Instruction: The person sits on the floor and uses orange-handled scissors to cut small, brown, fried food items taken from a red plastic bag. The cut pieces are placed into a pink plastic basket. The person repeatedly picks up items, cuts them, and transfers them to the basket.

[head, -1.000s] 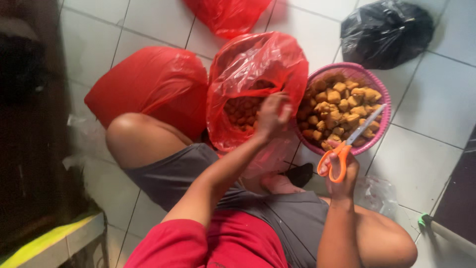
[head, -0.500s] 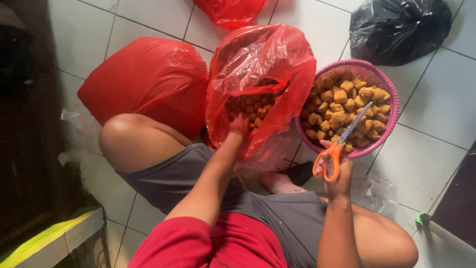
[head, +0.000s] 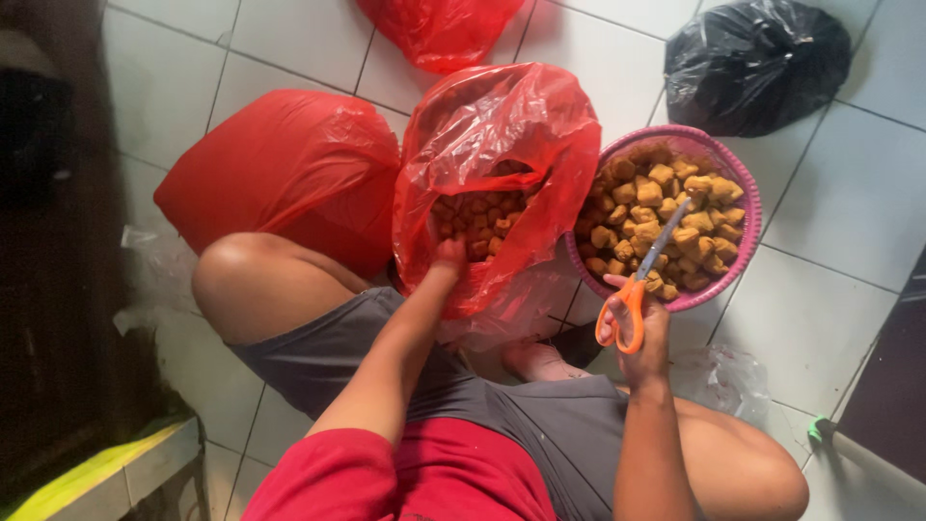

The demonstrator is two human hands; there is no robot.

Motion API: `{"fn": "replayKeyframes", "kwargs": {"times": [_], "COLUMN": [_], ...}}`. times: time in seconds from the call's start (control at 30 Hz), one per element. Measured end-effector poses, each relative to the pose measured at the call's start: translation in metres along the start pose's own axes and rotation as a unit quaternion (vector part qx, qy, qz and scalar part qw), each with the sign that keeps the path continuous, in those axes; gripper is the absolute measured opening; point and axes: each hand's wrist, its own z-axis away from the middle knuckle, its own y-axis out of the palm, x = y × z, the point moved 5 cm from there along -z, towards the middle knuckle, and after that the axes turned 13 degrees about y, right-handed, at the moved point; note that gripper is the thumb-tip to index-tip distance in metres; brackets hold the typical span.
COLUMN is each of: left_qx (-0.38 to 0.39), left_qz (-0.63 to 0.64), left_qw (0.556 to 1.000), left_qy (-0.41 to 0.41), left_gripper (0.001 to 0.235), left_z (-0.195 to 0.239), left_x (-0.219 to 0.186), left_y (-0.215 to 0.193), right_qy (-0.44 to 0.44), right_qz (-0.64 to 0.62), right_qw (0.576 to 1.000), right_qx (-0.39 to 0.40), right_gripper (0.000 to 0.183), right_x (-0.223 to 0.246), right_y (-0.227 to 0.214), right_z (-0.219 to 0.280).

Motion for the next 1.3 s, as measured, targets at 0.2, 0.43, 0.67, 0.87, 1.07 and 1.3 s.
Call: {"fn": "replayKeyframes", "kwargs": {"times": [0.2,0.43,0.67,0.87,1.07,1.3], "left_qx": [0.131,0.125,0.032,0.185,0.124,0.032], "left_qz": [0.161,0.137,-0.023,-0.086,0.026,0.709], "left_qw": [0.975,0.981,0.998,0.979,0.992,0.703], "left_qy": [-0.074,-0.048,-0.053,-0.028,-0.023,-0.048], "left_gripper": [0.048,0.052,0.041,0.033,0.038,0.036], "left_z": [-0.021,-0.032,-0.015,-0.018,-0.031,-0.046], "left_x": [0.010,0.019,0.021,0.031,0.001,-0.138], "left_y": [-0.002,-0.009,-0.004,0.008,-0.037,-0.101], "right_qy": [-0.004,0.004,0.027,0.031,0.020,0.019], "right_qz": [0.008,0.007,0.024,0.003,0.015,-0.077], "right_qw": [1.000,1.000,0.999,1.000,0.999,0.974], "right_qx": [0.011,0.021,0.001,0.001,0.021,0.214], "right_gripper": [0.053,0.050,0.049,0.048,0.042,0.056], "right_x": [0.001,-0.005,-0.014,-0.015,-0.021,-0.011], "right_y": [0.002,0.001,-0.008,-0.010,-0.008,0.013], "right_z": [0.006,0.004,0.002,-0.004,-0.011,-0.002]}}
